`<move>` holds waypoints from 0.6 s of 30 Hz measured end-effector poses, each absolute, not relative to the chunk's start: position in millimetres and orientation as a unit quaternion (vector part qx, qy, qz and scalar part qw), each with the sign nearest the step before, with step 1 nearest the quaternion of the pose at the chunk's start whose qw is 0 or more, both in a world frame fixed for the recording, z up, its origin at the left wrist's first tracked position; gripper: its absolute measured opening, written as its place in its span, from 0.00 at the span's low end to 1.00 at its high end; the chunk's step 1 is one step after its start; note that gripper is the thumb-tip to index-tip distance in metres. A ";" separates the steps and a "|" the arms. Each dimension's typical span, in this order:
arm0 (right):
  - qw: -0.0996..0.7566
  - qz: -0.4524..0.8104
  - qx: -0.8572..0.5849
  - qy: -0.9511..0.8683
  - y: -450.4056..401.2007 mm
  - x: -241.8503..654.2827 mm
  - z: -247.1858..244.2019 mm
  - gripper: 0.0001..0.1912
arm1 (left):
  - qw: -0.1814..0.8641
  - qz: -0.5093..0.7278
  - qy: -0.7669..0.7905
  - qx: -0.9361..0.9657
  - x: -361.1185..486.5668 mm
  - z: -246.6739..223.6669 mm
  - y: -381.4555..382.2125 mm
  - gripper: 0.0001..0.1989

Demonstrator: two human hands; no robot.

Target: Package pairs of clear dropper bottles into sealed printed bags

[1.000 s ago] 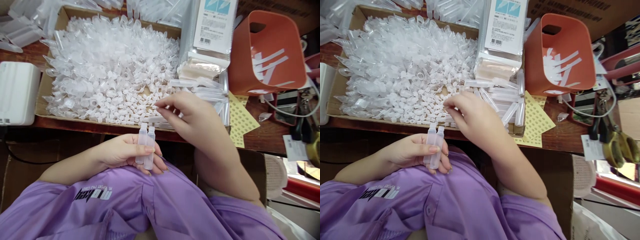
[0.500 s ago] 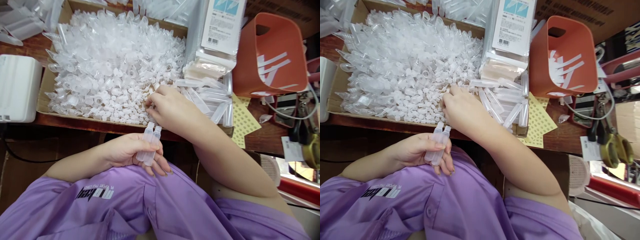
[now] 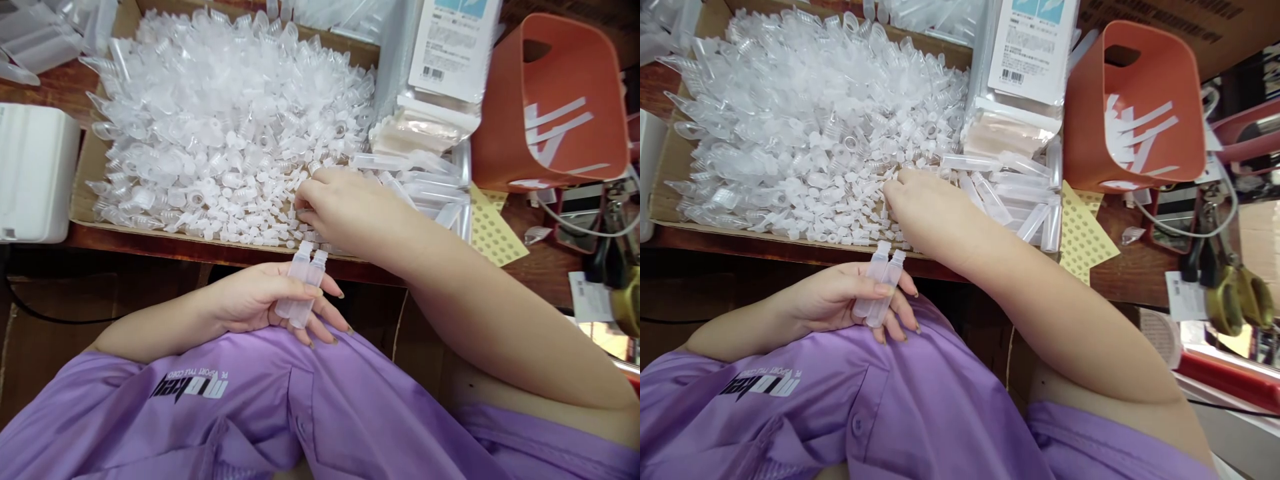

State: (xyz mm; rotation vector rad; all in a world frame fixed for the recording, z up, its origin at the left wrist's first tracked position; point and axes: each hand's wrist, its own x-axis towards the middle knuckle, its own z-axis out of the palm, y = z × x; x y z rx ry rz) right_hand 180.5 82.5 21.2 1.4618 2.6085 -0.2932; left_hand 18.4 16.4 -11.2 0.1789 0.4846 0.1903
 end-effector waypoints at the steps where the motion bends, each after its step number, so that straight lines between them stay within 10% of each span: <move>1: 0.057 -0.095 0.488 0.866 82.6 181.4 22.1 0.07 | 0.963 0.095 0.238 0.089 18.3 -11.2 16.4 0.12; 18: -0.033 -0.464 0.349 0.814 70.3 257.2 60.3 0.10 | 0.962 0.054 0.224 0.146 23.1 -13.7 16.4 0.13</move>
